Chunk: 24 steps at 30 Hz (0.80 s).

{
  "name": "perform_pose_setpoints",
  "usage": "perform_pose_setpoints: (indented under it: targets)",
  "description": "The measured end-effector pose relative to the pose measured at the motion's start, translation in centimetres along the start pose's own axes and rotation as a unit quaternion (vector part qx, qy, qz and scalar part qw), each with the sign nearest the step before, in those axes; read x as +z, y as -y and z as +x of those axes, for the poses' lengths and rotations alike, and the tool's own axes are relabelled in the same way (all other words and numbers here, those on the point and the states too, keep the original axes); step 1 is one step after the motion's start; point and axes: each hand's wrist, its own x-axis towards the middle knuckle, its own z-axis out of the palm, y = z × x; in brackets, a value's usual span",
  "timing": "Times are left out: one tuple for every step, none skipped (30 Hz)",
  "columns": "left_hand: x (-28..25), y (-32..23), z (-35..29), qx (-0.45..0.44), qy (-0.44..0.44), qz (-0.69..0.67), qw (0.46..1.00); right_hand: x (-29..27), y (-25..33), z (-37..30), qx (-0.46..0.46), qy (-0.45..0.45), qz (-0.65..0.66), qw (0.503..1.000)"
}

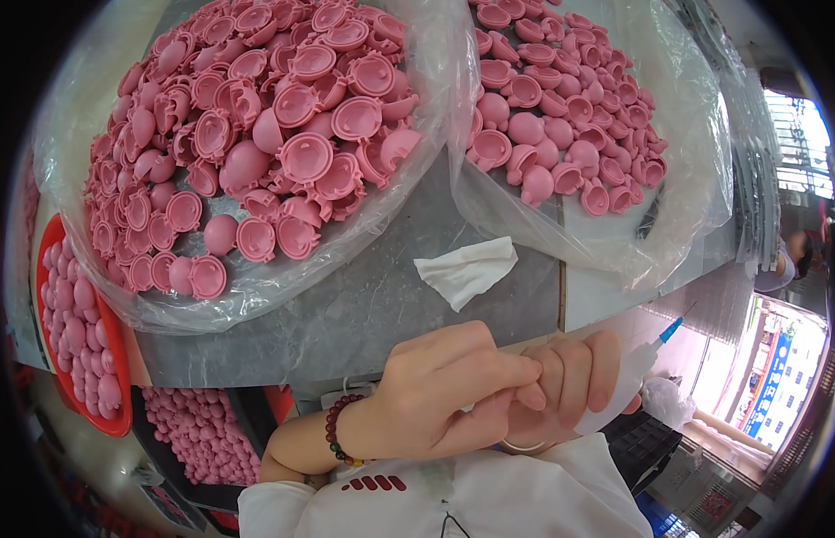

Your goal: Applying glue to small pink plastic components and assembling them at a factory workbench.

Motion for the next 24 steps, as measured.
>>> perform_pose_setpoints:
  targets:
    - [0.04,0.00,0.02,-0.002,-0.002,0.003,1.000,0.00,0.10,0.00,0.000,0.000,-0.001,1.000]
    - [-0.03,0.14,-0.03,-0.002,-0.002,0.002,1.000,-0.01,0.26,0.00,0.011,0.007,0.002,1.000]
    - [-0.24,0.38,-0.24,0.001,0.005,-0.001,1.000,-0.05,0.27,-0.04,0.024,0.014,0.007,1.000]
    - [-0.37,0.52,-0.38,0.004,0.012,-0.005,1.000,-0.08,0.19,-0.09,0.025,0.014,0.009,1.000]
    - [-0.38,0.52,-0.47,0.003,0.011,-0.003,1.000,-0.10,0.10,-0.16,0.019,0.016,0.008,1.000]
    - [-0.29,0.45,-0.49,-0.004,0.012,-0.018,1.000,-0.02,0.14,-0.19,0.012,0.018,0.004,1.000]
    - [-0.21,0.38,-0.49,-0.012,0.013,-0.032,0.999,-0.01,0.27,-0.14,0.011,0.018,0.002,1.000]
    - [-0.10,0.32,-0.44,-0.011,0.013,-0.034,0.999,-0.05,0.46,-0.06,0.015,0.029,-0.003,0.999]
    - [-0.04,0.30,-0.41,-0.018,0.008,-0.047,0.999,-0.15,0.49,-0.02,0.020,0.041,-0.005,0.999]
    - [-0.03,0.28,-0.42,-0.025,0.003,-0.059,0.998,-0.19,0.41,-0.06,0.020,0.041,-0.005,0.999]
    - [-0.08,0.26,-0.48,-0.025,0.003,-0.059,0.998,-0.21,0.31,-0.13,0.015,0.044,-0.004,0.999]
    - [-0.13,0.22,-0.52,-0.032,0.009,-0.061,0.998,-0.20,0.29,-0.14,0.009,0.046,-0.006,0.999]
    - [-0.15,0.21,-0.53,-0.039,0.014,-0.064,0.997,-0.17,0.35,-0.13,0.008,0.046,-0.006,0.999]
    - [-0.13,0.24,-0.51,-0.039,0.015,-0.065,0.997,-0.13,0.43,-0.12,0.007,0.047,-0.012,0.999]
    - [-0.16,0.27,-0.54,-0.042,0.015,-0.063,0.997,-0.13,0.42,-0.10,0.007,0.047,-0.017,0.999]
    - [-0.20,0.29,-0.58,-0.045,0.015,-0.061,0.997,-0.25,0.32,-0.14,0.007,0.047,-0.016,0.999]
    - [-0.24,0.28,-0.63,-0.046,0.015,-0.060,0.997,-0.46,0.17,-0.22,-0.002,0.053,-0.018,0.998]
    - [-0.27,0.21,-0.60,-0.051,0.017,-0.060,0.997,-0.56,0.13,-0.23,-0.011,0.059,-0.022,0.998]
    - [-0.28,0.13,-0.57,-0.058,0.018,-0.060,0.996,-0.59,0.17,-0.25,-0.011,0.058,-0.022,0.998]
    - [-0.29,-0.01,-0.48,-0.058,0.018,-0.060,0.996,-0.63,0.22,-0.28,-0.012,0.060,-0.031,0.998]
    - [-0.27,-0.24,-0.30,-0.064,0.019,-0.059,0.996,-0.61,0.30,-0.27,-0.014,0.062,-0.039,0.997]
    - [-0.23,-0.35,-0.21,-0.071,0.020,-0.058,0.996,-0.59,0.35,-0.30,-0.014,0.062,-0.040,0.997]
    - [-0.15,-0.25,-0.27,-0.071,0.020,-0.058,0.996,-0.57,0.40,-0.35,-0.014,0.060,-0.052,0.997]
    - [-0.07,-0.13,-0.34,-0.057,0.016,-0.045,0.997,-0.48,0.46,-0.35,-0.015,0.058,-0.064,0.996]
